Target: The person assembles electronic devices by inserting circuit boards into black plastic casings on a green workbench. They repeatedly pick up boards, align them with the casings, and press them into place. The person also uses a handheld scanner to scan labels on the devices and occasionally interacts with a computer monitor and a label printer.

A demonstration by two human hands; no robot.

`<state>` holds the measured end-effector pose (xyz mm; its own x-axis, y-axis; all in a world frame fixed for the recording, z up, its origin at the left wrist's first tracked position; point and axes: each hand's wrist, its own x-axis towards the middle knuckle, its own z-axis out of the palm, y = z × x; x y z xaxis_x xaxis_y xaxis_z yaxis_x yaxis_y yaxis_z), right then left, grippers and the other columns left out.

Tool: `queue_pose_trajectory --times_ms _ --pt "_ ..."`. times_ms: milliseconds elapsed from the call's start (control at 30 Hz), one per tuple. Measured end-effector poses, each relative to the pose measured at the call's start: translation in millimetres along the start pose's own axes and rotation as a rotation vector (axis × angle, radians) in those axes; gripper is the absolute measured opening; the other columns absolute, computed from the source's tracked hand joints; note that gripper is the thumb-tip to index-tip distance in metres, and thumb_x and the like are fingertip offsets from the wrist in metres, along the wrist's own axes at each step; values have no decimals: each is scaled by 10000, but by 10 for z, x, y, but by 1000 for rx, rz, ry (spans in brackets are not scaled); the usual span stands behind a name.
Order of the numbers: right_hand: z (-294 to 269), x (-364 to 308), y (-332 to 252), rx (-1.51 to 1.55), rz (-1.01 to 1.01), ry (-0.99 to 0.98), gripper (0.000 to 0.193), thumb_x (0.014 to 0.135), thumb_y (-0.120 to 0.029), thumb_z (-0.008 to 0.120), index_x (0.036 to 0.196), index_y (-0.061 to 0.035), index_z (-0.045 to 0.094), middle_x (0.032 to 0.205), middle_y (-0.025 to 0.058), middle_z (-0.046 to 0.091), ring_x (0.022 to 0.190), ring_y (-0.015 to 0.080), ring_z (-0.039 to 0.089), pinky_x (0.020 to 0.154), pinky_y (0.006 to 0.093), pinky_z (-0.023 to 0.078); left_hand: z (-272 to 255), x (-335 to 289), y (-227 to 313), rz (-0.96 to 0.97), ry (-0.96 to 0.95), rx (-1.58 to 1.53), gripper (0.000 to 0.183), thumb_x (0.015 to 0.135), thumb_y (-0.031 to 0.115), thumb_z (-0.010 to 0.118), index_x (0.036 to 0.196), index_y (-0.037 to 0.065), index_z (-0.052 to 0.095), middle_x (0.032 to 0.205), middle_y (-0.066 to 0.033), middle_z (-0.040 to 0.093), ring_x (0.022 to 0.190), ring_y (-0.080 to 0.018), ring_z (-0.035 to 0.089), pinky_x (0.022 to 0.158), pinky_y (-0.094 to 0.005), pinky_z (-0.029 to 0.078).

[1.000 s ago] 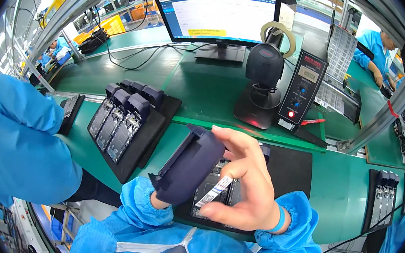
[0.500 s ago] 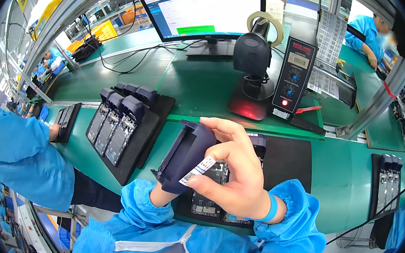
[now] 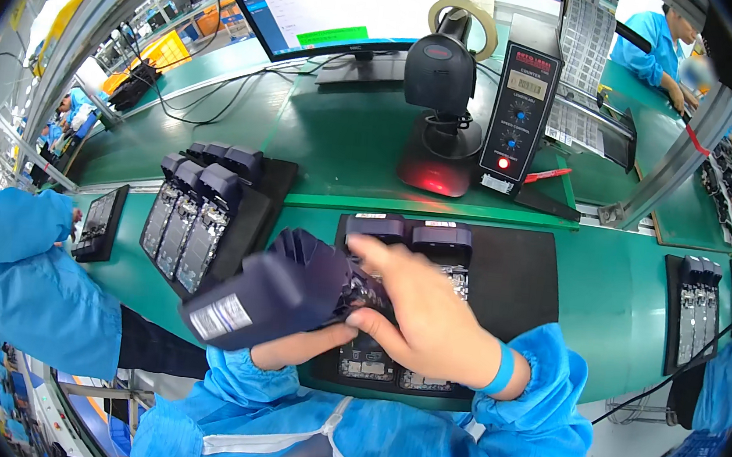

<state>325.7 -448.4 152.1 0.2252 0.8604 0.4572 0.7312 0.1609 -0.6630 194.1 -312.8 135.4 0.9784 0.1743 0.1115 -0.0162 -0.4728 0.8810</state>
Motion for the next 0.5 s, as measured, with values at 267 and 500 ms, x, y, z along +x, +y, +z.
queue_pose_trajectory --times_ms 267,500 --pt "-14 -983 547 323 585 728 472 862 -101 487 1256 41 269 1057 145 532 915 179 542 797 280 432 92 -157 -713 -97 171 37 529 744 83 627 1194 2 361 1207 -156 360 1095 -293 423 906 -382 374" --pt "-218 -1422 810 321 1047 714 450 858 -63 484 1253 15 284 956 115 575 803 122 563 699 231 454 312 -331 -983 -204 70 457 652 705 249 616 1271 37 370 1365 -299 95 1238 -474 155 992 -540 137"
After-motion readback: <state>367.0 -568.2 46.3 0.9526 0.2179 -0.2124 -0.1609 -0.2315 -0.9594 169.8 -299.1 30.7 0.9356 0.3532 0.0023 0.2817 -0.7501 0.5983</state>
